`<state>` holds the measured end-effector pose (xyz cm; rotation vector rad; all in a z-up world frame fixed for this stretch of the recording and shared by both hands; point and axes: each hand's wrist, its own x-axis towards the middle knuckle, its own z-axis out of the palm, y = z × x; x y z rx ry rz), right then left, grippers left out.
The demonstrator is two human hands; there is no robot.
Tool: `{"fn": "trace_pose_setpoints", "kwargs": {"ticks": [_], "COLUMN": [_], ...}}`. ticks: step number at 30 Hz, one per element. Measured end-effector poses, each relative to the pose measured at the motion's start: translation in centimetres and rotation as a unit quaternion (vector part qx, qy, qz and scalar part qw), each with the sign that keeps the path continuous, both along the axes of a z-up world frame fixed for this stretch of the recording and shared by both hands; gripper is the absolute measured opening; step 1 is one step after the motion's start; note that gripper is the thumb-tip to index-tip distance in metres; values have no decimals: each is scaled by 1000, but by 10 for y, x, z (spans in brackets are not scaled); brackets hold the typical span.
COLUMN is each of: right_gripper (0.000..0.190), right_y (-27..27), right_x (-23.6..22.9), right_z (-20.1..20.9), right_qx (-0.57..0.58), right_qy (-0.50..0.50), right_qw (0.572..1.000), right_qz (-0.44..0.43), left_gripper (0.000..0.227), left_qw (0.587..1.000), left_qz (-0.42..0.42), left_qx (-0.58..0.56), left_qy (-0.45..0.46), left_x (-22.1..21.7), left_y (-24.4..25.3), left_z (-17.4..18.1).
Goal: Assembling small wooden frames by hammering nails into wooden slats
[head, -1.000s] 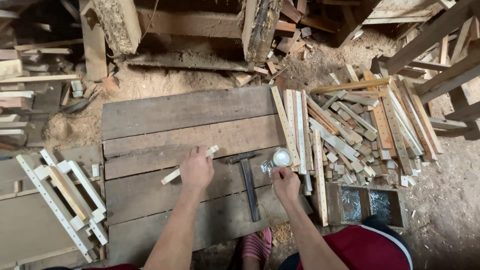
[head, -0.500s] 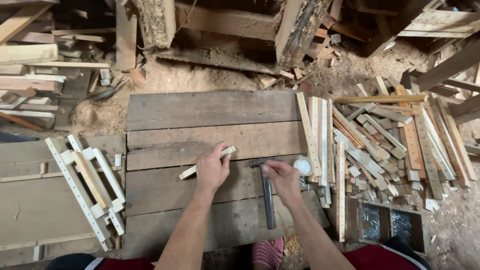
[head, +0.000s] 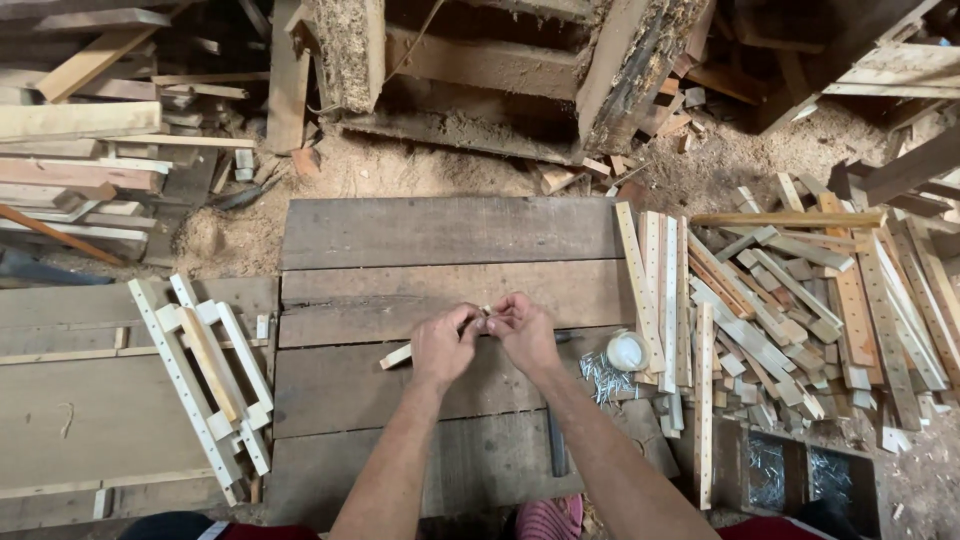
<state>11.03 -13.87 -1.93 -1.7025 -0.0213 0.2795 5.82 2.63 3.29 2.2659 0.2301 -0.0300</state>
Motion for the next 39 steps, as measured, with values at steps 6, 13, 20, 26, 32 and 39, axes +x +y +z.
{"fn": "trace_pose_setpoints", "kwargs": {"ticks": [6,13,20,26,32,39], "right_gripper": [25,65,28,17,41,41], "right_y": [-43,-90,-77,-43,-27,-19], "right_x": [-38,-95,-97,-116,-107,-117], "right_z": [80,37,53,126,120,123], "right_qx": [-308,-455,-127,-147,-275,-264], "right_qy": [-32,140,228,-12,-53,-67], "right_qw": [945,879,961,989,960,962], "right_qz": [-104,38,-86,-28,-12,-13], "left_gripper": [17,17,21,15,16,24], "left_qw": [997,993,992,971,971,977], "left_qz": [65,70,70,47,55,42], "left_qx": [42,64,76,136,113,120], "left_qy": [-28,-74,-76,-192,-205,-172], "left_x": [-4,-4,1,1,5,-1], "left_y": [-11,-15,-13,-11,-12,-14], "left_z": [12,1,-18,-52,-38,-25]}}
